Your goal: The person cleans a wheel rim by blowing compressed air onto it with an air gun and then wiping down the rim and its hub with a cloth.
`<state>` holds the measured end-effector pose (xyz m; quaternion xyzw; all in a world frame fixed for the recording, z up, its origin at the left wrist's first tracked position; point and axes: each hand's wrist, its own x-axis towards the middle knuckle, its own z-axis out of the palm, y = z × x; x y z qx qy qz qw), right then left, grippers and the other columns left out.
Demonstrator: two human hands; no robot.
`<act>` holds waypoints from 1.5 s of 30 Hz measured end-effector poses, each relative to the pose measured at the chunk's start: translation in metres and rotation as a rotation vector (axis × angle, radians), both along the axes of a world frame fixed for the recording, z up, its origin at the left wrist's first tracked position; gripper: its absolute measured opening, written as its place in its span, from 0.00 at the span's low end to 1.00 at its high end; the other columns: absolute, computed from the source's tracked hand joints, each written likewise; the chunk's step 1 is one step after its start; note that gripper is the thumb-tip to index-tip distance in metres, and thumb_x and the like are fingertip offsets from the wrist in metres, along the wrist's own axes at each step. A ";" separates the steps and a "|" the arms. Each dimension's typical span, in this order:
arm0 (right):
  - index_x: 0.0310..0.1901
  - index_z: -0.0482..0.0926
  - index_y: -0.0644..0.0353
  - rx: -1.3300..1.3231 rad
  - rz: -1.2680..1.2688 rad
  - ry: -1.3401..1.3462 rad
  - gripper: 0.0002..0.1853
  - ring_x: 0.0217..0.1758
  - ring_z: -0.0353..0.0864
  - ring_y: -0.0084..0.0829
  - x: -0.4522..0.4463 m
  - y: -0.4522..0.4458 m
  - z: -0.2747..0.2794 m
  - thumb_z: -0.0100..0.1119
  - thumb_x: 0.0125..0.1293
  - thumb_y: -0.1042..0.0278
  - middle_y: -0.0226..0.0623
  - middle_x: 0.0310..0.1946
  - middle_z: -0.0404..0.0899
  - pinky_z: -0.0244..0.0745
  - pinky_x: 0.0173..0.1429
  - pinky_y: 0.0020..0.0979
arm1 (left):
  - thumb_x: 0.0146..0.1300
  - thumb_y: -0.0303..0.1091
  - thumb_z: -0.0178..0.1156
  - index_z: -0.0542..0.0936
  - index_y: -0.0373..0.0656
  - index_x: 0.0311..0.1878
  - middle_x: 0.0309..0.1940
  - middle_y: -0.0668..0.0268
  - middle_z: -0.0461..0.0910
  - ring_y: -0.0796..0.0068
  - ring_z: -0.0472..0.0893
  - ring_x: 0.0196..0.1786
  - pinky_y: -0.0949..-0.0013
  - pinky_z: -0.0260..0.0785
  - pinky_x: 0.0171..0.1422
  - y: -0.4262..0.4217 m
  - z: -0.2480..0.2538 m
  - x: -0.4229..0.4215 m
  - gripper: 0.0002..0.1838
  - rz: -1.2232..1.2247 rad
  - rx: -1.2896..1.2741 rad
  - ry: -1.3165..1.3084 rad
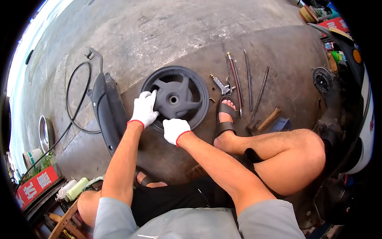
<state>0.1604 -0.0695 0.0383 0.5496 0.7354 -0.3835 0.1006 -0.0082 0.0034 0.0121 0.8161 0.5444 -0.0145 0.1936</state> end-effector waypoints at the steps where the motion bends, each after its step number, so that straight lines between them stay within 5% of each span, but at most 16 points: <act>1: 0.46 0.83 0.61 -0.014 0.010 -0.001 0.14 0.47 0.89 0.53 0.002 -0.001 0.003 0.49 0.69 0.65 0.53 0.42 0.88 0.82 0.52 0.51 | 0.49 0.39 0.75 0.70 0.37 0.75 0.61 0.57 0.80 0.59 0.72 0.71 0.52 0.69 0.63 -0.001 0.000 0.000 0.47 -0.003 -0.007 -0.009; 23: 0.39 0.79 0.62 0.169 -0.001 -0.043 0.09 0.38 0.89 0.52 -0.019 -0.010 -0.010 0.50 0.69 0.67 0.52 0.33 0.87 0.82 0.44 0.50 | 0.50 0.40 0.75 0.69 0.37 0.76 0.61 0.55 0.79 0.57 0.72 0.70 0.53 0.68 0.63 0.000 0.000 0.000 0.48 0.002 0.022 0.017; 33: 0.49 0.77 0.65 0.127 -0.184 -0.017 0.13 0.39 0.89 0.54 0.009 -0.040 0.031 0.48 0.70 0.68 0.54 0.33 0.87 0.82 0.45 0.51 | 0.49 0.40 0.75 0.69 0.36 0.75 0.61 0.55 0.79 0.57 0.72 0.69 0.52 0.68 0.65 0.001 -0.006 -0.008 0.49 -0.026 0.007 -0.033; 36: 0.52 0.77 0.63 0.138 -0.353 0.092 0.13 0.39 0.88 0.56 0.023 -0.048 0.049 0.47 0.71 0.69 0.56 0.35 0.87 0.81 0.46 0.54 | 0.49 0.39 0.75 0.74 0.37 0.71 0.58 0.54 0.81 0.54 0.76 0.65 0.52 0.69 0.66 0.005 -0.002 -0.012 0.43 -0.074 0.066 -0.155; 38: 0.53 0.76 0.62 0.204 -0.473 0.193 0.13 0.39 0.88 0.57 0.029 -0.048 0.046 0.49 0.72 0.69 0.55 0.35 0.87 0.81 0.46 0.54 | 0.50 0.37 0.75 0.81 0.37 0.60 0.51 0.51 0.82 0.48 0.79 0.58 0.52 0.71 0.65 -0.002 0.014 -0.010 0.32 -0.022 0.134 -0.244; 39: 0.53 0.76 0.61 0.266 -0.585 0.285 0.12 0.39 0.87 0.57 0.031 -0.045 0.041 0.50 0.72 0.68 0.54 0.36 0.87 0.81 0.46 0.54 | 0.53 0.35 0.73 0.84 0.41 0.46 0.41 0.53 0.84 0.48 0.82 0.51 0.52 0.73 0.60 -0.009 0.028 -0.003 0.17 0.043 0.231 -0.279; 41: 0.53 0.74 0.59 0.328 -0.716 0.309 0.11 0.42 0.87 0.58 0.035 -0.029 0.030 0.53 0.72 0.69 0.53 0.38 0.87 0.80 0.48 0.55 | 0.57 0.35 0.71 0.81 0.44 0.38 0.35 0.56 0.83 0.51 0.82 0.46 0.51 0.73 0.54 -0.027 0.037 0.007 0.11 0.105 0.152 -0.115; 45: 0.54 0.73 0.61 0.239 -0.978 0.447 0.14 0.50 0.85 0.60 0.044 0.007 0.006 0.55 0.69 0.70 0.58 0.43 0.86 0.78 0.56 0.53 | 0.63 0.38 0.67 0.81 0.44 0.40 0.36 0.56 0.81 0.50 0.85 0.39 0.50 0.78 0.45 -0.073 0.026 0.029 0.09 0.114 0.110 0.078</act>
